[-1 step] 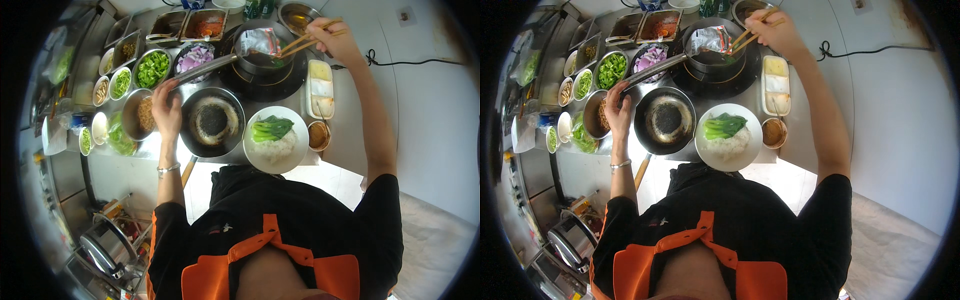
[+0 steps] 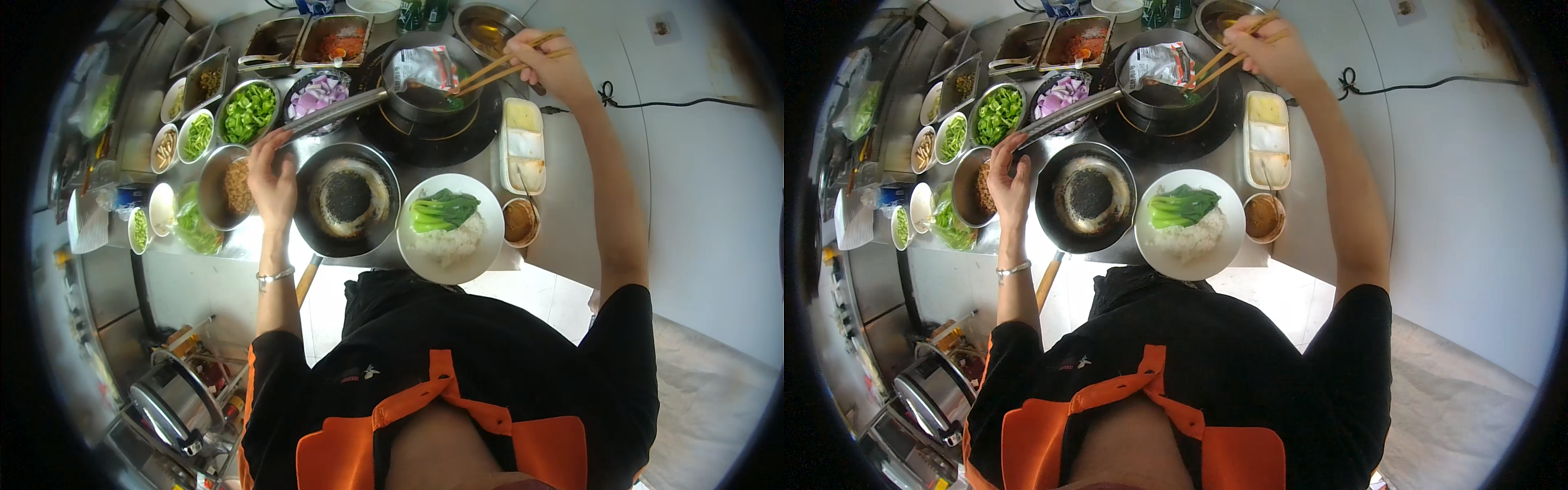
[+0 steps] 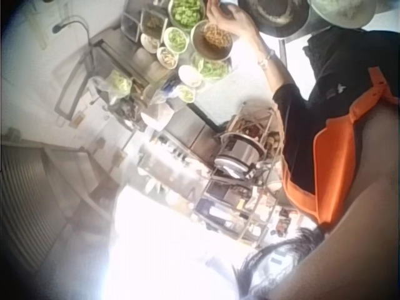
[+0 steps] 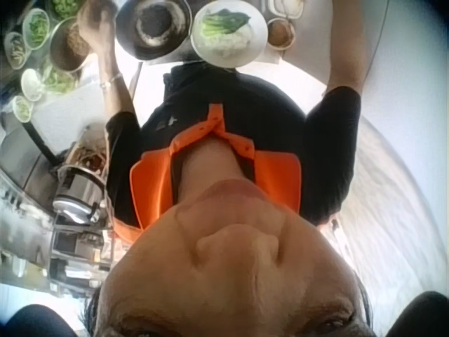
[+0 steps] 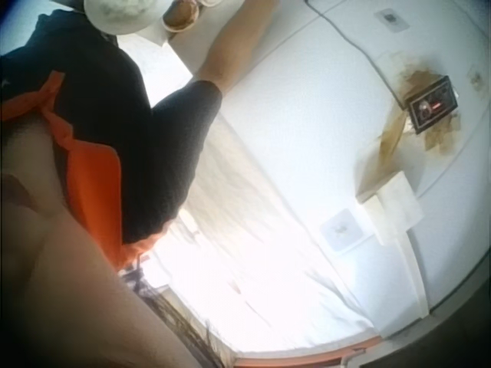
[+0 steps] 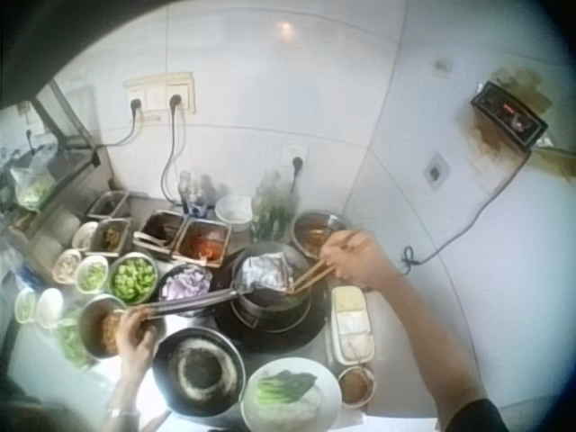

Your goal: The person assembles a rice bowl in a commercial kitchen. They retrieve a plate, scoop rice from a cooker, add blanched greens, cut a sauce packet over the rice, and place a fried egg on top using a spatula.

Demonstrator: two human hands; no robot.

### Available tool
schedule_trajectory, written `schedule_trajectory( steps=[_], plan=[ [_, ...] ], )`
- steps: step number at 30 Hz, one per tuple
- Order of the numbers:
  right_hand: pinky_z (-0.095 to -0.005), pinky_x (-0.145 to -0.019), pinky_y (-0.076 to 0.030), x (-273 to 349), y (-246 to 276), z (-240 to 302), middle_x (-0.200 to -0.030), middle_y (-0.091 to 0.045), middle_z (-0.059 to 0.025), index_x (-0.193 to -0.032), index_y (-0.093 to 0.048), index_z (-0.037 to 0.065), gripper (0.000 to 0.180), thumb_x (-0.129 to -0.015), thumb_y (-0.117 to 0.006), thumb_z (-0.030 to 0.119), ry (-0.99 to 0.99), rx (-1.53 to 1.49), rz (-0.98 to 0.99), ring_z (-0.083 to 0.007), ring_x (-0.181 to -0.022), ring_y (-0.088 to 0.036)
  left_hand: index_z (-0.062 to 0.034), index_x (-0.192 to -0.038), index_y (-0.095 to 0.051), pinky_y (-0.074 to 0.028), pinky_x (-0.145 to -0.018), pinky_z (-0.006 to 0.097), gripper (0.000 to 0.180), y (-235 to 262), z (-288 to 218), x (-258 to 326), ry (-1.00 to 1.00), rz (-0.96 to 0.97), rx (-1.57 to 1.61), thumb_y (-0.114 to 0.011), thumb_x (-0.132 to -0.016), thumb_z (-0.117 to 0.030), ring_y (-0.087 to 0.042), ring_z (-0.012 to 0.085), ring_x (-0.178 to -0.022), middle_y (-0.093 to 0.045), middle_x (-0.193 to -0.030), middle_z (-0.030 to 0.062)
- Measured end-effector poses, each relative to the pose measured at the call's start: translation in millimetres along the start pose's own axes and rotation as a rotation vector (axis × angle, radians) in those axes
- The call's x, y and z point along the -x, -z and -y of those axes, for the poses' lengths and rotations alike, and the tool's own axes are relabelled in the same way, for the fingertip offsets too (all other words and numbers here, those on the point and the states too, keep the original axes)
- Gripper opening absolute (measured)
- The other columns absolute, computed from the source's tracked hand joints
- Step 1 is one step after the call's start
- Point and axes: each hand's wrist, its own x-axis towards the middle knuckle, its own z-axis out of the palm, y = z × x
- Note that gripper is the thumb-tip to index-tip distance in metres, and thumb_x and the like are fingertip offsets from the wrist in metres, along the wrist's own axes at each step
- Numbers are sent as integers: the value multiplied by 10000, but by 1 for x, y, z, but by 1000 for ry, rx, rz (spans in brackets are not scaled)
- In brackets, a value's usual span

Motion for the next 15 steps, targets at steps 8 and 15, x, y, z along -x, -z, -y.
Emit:
schedule_trajectory(
  steps=[8, 15],
  plan=[
    [-164, -528, -424, -2, 20, -5, -811, -671, -36, -957, -686, 15, 211, -910, -638, 215, 29, -29, -61, -38, -611, -555, -32, -1058, -672, -427, -969, 335, 320, 0, 2, -1, 29, 7, 0, -549, -774, 51, -546, 251, -1119, -621, -1155, 101],
    [-174, -505, -409, -3, 14, 8, -814, -670, -33, -958, -695, 23, 214, -916, -625, 221, 87, 46, -201, -41, -588, -543, -39, -1056, -677, -424, -974, 337, 300, -1, 3, -2, 13, 8, -43, -563, -788, 31, -536, 261, -1131, -620, -1162, 100]
  ],
)
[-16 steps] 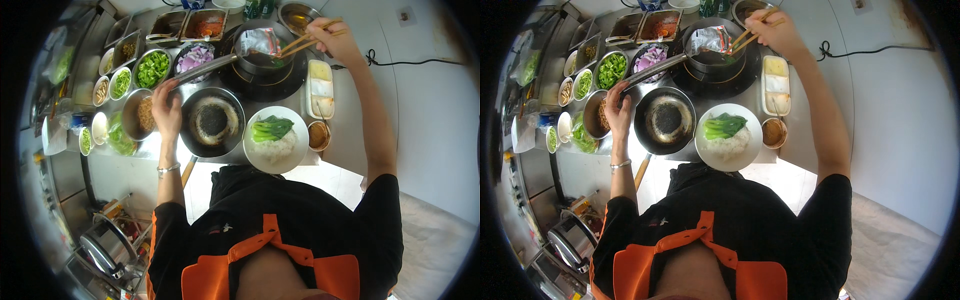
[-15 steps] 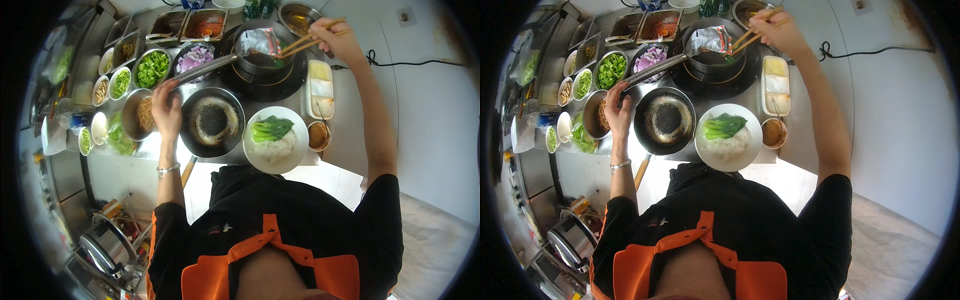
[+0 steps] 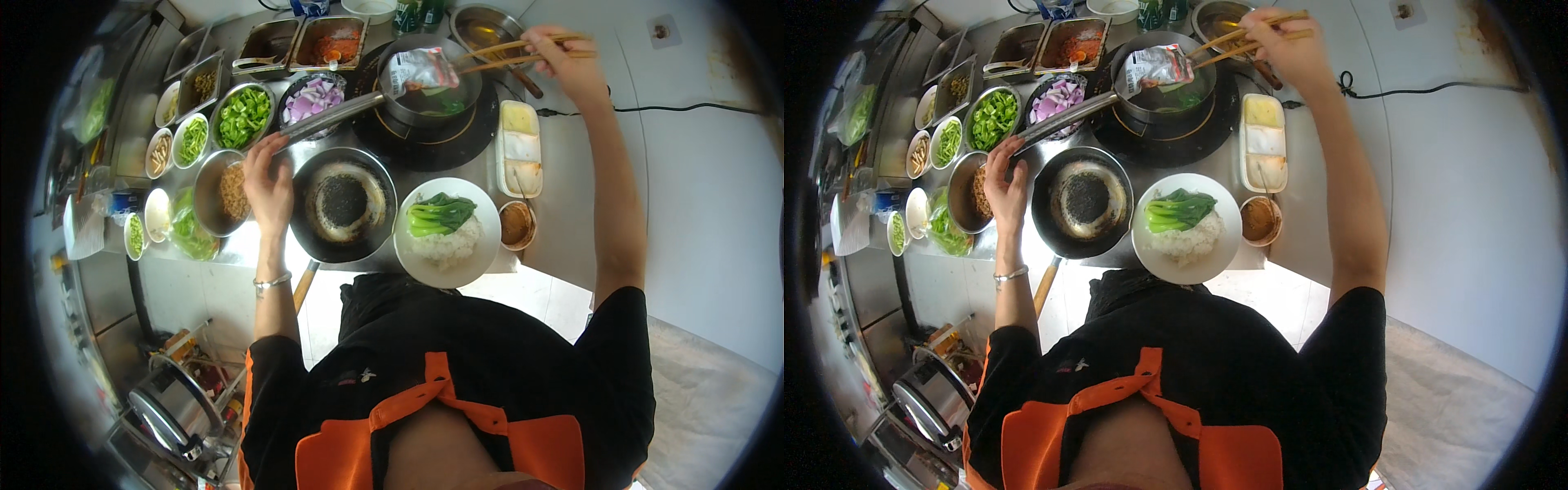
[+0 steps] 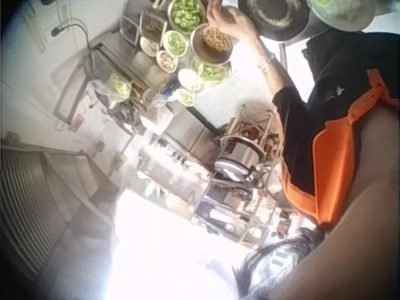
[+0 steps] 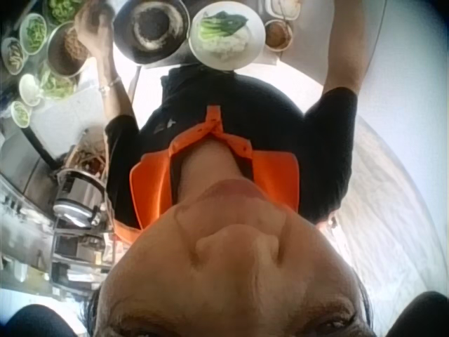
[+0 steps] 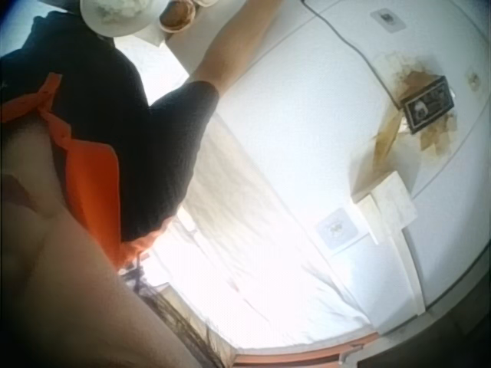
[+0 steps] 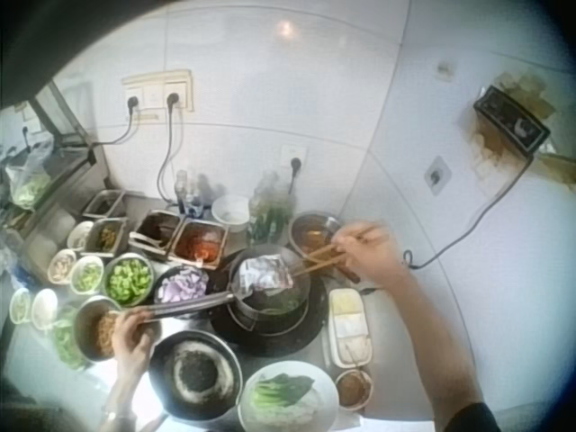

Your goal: The person assembles a rice bowl in a commercial kitchen. They retrieve a plate, scoop rice from a cooker, add blanched greens, cut a sauce packet over the rice, and place a fried egg on top using a spatula.

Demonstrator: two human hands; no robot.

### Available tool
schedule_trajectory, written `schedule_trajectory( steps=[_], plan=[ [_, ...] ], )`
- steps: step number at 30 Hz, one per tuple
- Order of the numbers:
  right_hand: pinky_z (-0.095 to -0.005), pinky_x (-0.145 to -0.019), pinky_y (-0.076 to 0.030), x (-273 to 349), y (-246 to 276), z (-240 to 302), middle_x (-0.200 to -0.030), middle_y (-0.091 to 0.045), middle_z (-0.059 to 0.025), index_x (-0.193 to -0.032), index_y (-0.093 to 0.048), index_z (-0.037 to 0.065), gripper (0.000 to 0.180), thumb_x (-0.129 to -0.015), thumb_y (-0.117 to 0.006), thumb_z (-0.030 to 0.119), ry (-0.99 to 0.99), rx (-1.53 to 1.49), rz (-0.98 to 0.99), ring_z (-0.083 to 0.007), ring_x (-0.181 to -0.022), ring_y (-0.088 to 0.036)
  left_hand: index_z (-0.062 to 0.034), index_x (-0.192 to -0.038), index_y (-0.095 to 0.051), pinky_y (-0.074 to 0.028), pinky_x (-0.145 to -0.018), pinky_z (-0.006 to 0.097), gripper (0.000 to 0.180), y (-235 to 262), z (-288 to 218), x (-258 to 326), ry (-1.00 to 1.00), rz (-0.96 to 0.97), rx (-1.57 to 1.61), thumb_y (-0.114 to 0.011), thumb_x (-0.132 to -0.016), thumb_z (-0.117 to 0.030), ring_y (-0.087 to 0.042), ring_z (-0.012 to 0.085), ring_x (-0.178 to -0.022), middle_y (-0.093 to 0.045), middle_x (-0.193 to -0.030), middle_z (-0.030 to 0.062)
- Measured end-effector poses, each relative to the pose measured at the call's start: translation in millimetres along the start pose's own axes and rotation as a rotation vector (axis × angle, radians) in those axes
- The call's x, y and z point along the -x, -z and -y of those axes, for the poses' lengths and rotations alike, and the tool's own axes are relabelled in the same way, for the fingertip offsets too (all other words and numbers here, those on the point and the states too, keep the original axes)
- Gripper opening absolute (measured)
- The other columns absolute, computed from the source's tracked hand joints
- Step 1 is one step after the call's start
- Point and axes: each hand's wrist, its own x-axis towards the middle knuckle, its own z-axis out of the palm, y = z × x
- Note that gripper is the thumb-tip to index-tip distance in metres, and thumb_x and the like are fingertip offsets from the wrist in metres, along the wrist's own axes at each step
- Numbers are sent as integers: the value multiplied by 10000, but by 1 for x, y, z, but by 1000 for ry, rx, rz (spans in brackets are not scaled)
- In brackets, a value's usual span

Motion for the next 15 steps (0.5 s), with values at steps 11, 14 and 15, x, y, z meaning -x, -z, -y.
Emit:
schedule_trajectory(
  steps=[11, 14, 15],
  plan=[
    [-191, -472, -419, -15, -4, -20, -737, -645, -42, -904, -690, 18, 205, -904, -626, 213, -165, -105, -14, -66, -543, -555, -43, -1058, -681, -407, -992, 348, 293, 2, -3, 2, 29, 19, -10, -567, -796, 26, -520, 257, -1148, -606, -1182, 96],
    [-191, -478, -436, -15, -4, -23, -749, -652, -55, -915, -690, 7, 214, -903, -625, 210, -140, -135, -52, -78, -541, -565, -47, -1056, -682, -403, -995, 348, 291, 1, -3, 2, 29, 19, -7, -570, -797, 25, -517, 256, -1147, -607, -1178, 94],
    [-191, -478, -436, -16, -2, -23, -747, -653, -57, -920, -691, 4, 218, -903, -625, 212, -147, -129, -20, -79, -539, -565, -47, -1056, -683, -402, -996, 349, 290, 1, -2, 2, 27, 17, -9, -571, -798, 24, -517, 255, -1146, -608, -1177, 94]
  ],
)
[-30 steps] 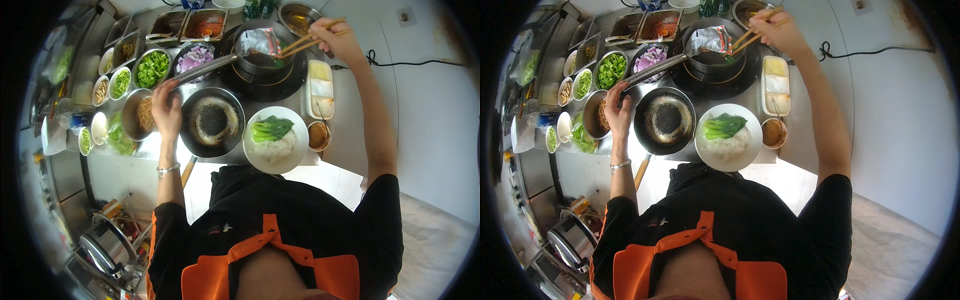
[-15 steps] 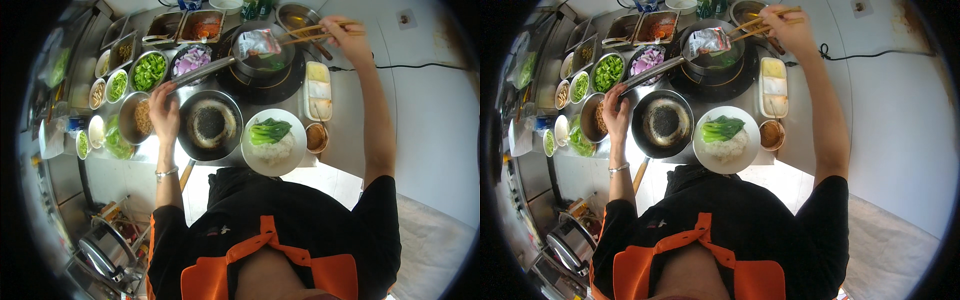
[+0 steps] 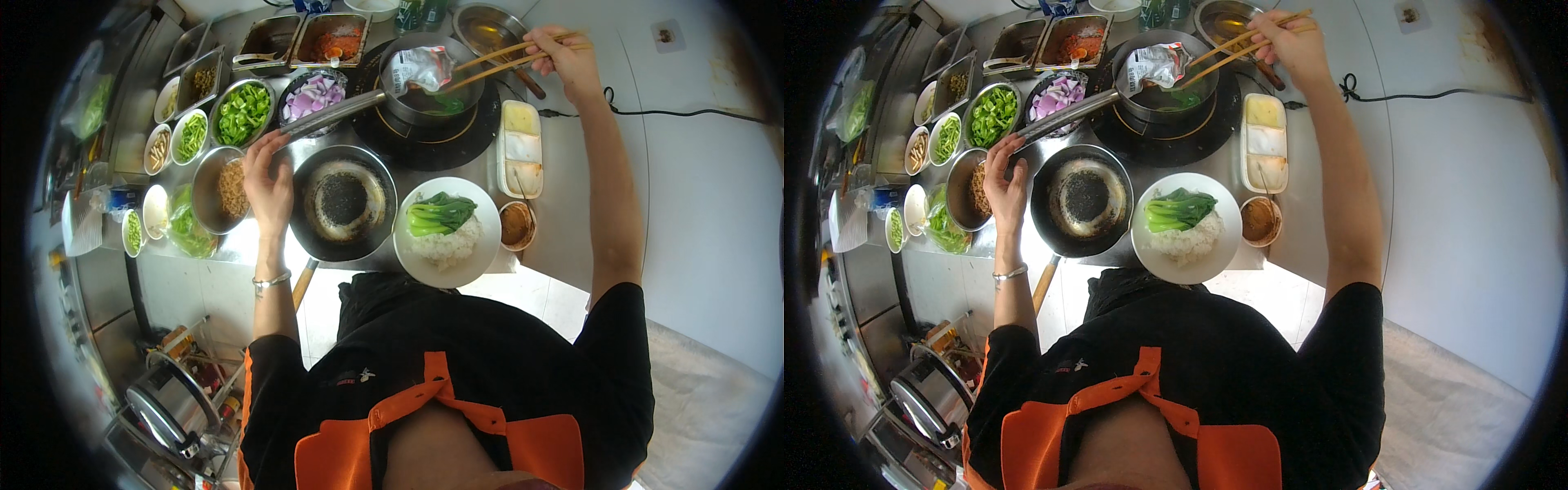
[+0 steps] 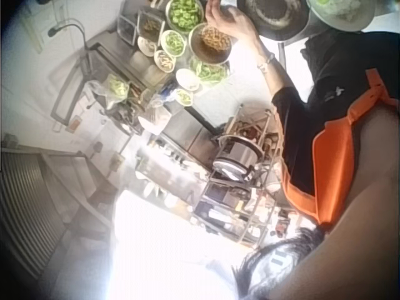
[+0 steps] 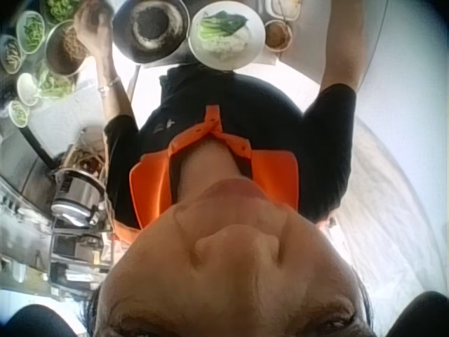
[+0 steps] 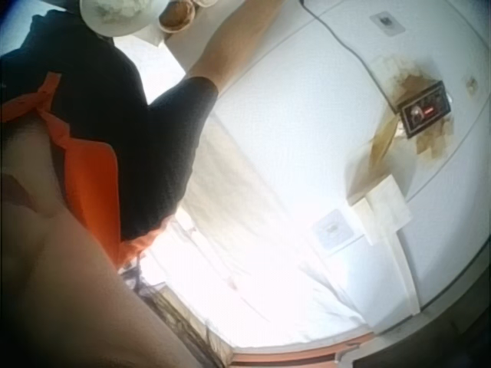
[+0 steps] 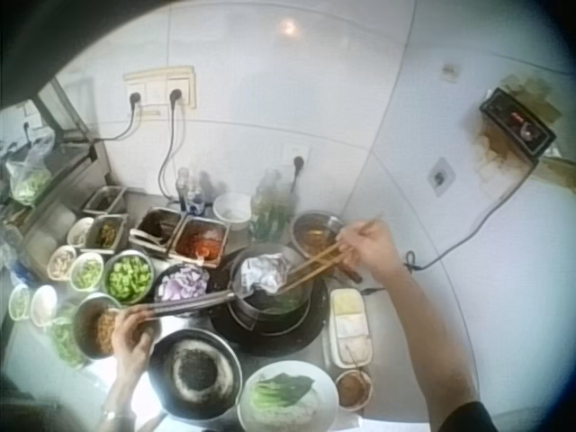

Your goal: The person assembles a rice bowl in a commercial kitchen. They retrieve a plate, scoop rice from a cooker, add blanched greens, cut a sauce packet over the rice, and place a fried egg on top using a spatula.

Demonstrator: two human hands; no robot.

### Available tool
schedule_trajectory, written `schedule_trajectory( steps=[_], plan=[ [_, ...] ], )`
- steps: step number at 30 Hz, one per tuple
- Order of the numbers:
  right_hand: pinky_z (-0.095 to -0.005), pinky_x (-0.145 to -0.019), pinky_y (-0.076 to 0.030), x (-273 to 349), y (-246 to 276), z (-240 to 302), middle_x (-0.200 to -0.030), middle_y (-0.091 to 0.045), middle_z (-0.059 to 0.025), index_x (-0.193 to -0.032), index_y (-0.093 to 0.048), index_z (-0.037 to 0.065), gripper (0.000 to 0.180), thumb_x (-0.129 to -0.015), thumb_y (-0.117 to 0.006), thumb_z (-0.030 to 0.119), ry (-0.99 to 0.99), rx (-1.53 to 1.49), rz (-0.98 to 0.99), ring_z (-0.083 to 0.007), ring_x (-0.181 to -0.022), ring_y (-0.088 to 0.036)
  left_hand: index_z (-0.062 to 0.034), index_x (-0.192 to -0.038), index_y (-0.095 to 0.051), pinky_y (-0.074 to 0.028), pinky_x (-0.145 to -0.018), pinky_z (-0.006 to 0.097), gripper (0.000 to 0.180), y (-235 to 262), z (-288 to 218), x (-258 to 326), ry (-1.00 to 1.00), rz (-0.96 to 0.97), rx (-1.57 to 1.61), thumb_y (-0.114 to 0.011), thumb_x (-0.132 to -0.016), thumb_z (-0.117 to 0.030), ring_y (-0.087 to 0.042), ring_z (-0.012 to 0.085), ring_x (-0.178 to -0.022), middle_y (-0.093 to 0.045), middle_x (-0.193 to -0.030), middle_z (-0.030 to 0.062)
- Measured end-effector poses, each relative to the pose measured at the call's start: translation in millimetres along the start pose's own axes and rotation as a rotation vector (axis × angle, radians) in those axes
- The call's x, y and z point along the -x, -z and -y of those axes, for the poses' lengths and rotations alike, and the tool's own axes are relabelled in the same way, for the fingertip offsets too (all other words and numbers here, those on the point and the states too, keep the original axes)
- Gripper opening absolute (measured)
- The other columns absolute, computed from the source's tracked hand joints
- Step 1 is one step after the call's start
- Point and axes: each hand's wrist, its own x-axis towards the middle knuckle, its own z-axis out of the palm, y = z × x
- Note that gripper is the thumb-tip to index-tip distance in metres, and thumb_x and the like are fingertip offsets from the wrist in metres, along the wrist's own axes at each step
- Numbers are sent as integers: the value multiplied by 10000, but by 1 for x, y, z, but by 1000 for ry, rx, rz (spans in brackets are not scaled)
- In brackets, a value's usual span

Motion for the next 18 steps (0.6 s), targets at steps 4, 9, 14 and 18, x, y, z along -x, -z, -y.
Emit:
schedule_trajectory(
  steps=[4, 9, 14, 18],
  plan=[
    [-192, -478, -435, -10, 6, -3, -739, -652, -61, -911, -690, 4, 222, -897, -629, 217, -44, 47, 54, -79, -535, -564, -49, -1050, -684, -401, -993, 353, 284, -2, 1, 0, -2, 0, -9, -575, -798, 22, -516, 255, -1141, -610, -1172, 91],
    [-194, -471, -430, -30, 13, -16, -712, -633, -45, -855, -677, 21, 233, -892, -615, 242, -85, 137, 101, -71, -528, -560, -40, -1033, -682, -396, -991, 357, 270, -1, 0, -2, 1, -5, -17, -569, -793, 13, -517, 264, -1140, -611, -1161, 96],
    [-180, -474, -418, -44, 23, 34, -734, -619, -22, -883, -670, 34, 243, -898, -593, 264, -63, 253, 233, -64, -528, -560, -36, -1034, -678, -389, -995, 357, 283, -1, -2, -4, -7, 4, -62, -558, -783, 16, -516, 269, -1138, -605, -1161, 105],
    [-285, -759, -450, -61, 29, 80, -992, -641, -87, -1057, -673, 113, 203, -893, -613, 217, -174, 105, 693, -160, -870, -579, -38, -1041, -677, -386, -999, 360, 292, -1, -4, -4, 0, 9, -41, -556, -781, 21, -510, 263, -1143, -600, -1168, 103]
  ],
)
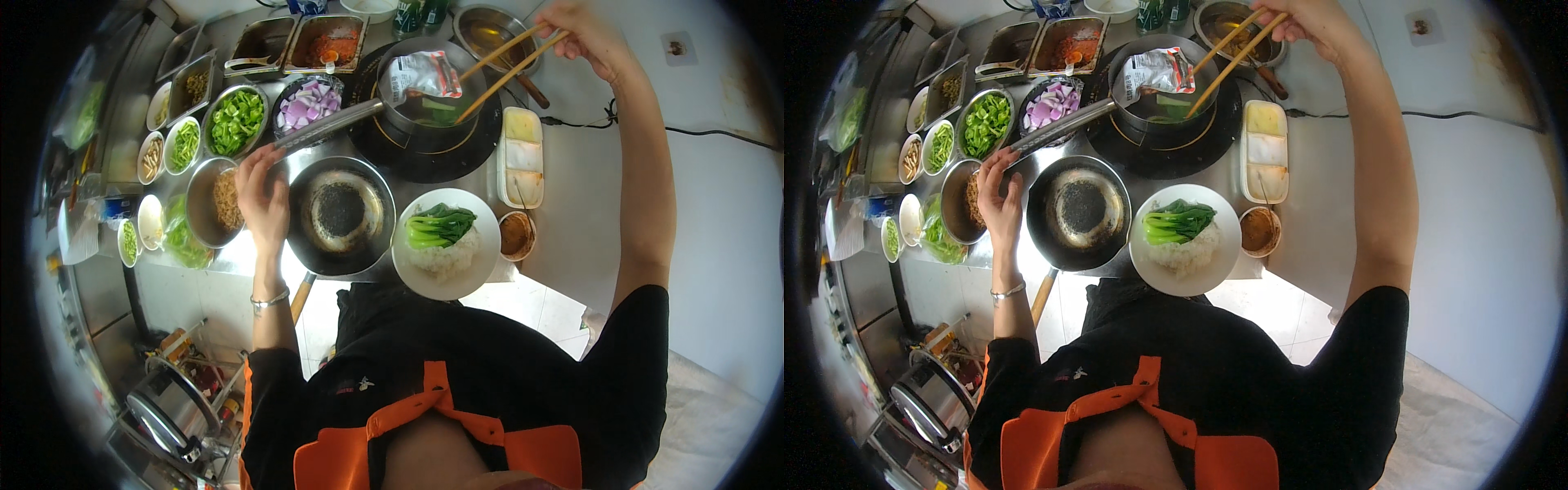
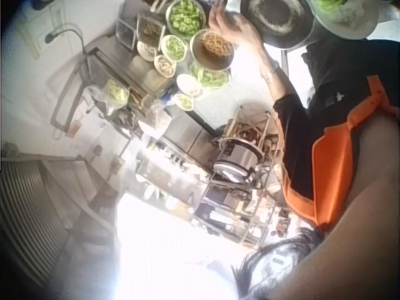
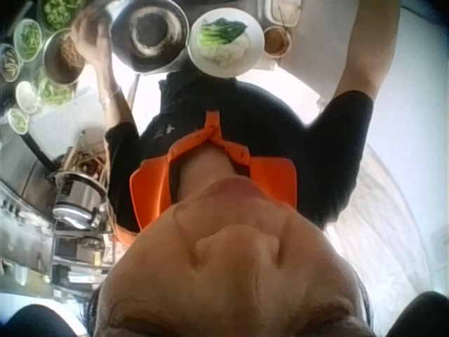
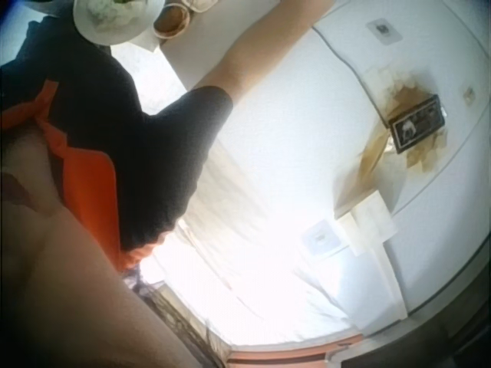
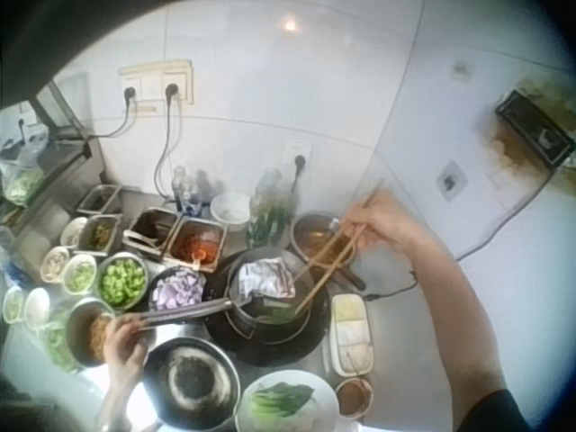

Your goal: The person assembles a rice bowl in a commercial kitchen. They retrieve a plate, scoop rice from a cooker, add blanched greens, cut a sauce packet over the rice, and place a fried egg on top using a spatula.

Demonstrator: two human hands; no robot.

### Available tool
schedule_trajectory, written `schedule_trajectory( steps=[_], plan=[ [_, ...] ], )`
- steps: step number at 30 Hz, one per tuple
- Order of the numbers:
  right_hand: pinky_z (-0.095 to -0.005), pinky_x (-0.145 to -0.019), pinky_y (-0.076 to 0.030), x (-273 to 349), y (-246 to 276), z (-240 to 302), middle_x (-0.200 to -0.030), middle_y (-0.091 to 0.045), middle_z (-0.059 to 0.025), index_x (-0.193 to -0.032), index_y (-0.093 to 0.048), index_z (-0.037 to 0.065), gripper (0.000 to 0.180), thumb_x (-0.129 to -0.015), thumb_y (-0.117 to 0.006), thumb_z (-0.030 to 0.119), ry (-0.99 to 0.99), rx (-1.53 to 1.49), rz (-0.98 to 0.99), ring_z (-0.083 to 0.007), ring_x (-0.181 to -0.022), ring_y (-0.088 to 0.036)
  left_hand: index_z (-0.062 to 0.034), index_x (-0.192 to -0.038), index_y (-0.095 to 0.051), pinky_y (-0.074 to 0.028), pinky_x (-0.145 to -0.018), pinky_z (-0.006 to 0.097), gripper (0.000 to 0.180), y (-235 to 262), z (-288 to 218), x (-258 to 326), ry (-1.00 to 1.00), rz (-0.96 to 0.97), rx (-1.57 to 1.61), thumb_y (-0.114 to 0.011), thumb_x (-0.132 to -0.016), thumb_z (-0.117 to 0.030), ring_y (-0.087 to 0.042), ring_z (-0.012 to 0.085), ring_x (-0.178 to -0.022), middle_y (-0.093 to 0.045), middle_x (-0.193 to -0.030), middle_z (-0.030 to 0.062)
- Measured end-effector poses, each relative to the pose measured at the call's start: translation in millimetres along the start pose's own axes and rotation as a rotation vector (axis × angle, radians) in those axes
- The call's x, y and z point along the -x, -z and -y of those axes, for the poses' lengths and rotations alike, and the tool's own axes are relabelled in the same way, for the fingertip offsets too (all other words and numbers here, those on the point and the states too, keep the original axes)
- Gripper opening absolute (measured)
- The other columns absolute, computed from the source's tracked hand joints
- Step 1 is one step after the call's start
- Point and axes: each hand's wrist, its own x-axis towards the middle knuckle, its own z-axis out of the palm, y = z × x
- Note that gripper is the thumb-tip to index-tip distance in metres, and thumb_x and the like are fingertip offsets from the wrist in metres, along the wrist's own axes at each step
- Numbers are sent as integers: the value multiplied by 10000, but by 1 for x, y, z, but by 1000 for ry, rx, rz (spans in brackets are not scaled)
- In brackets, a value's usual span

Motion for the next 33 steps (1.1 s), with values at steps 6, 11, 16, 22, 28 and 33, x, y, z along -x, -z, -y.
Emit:
schedule_trajectory(
  steps=[6, 11, 16, 22, 28, 33],
  plan=[
    [-182, -426, -365, -1, -48, -63, -761, -636, -18, -932, -685, 56, 233, -909, -593, 269, -52, 16, -486, -68, -517, -551, -49, -1045, -683, -385, -1002, 363, 304, 1, 1, 0, 25, 13, 27, -564, -777, 30, -497, 252, -1157, -601, -1178, 89],
    [-183, -407, -333, 21, -67, -62, -775, -666, -33, -933, -695, 56, 217, -910, -607, 254, 0, -110, -522, -70, -519, -556, -53, -1046, -683, -381, -1003, 361, 313, 2, 3, -2, 7, 21, 23, -561, -772, 37, -496, 254, -1152, -604, -1172, 85],
    [-192, -400, -339, 38, -72, -54, -767, -654, -71, -923, -698, 37, 190, -869, -642, 211, 52, -186, -508, -94, -507, -569, -54, -1042, -683, -373, -1005, 361, 318, 4, 1, -2, 2, 41, -4, -553, -767, 38, -495, 258, -1148, -606, -1168, 85],
    [-191, -391, -326, 31, -80, -70, -771, -658, -68, -917, -701, 37, 172, -881, -625, 187, 44, -188, -549, -86, -502, -560, -57, -1042, -684, -367, -1010, 363, 316, 4, 1, -3, 1, 43, -24, -555, -769, 33, -495, 255, -1144, -608, -1168, 79],
    [-190, -401, -358, 33, -76, -77, -750, -662, -72, -912, -702, 34, 169, -886, -620, 180, 39, -191, -579, -102, -526, -590, -60, -1042, -685, -366, -1009, 362, 298, 4, 3, -3, 1, 42, -24, -573, -778, 22, -497, 252, -1141, -609, -1166, 72],
    [-206, -468, -468, 27, -76, -91, -743, -674, -90, -894, -696, 13, 195, -885, -638, 199, -24, -264, -684, -140, -571, -637, -58, -1037, -685, -368, -1006, 364, 295, 3, 3, -3, -12, 31, -28, -570, -778, 23, -501, 252, -1133, -609, -1159, 79]
  ],
)
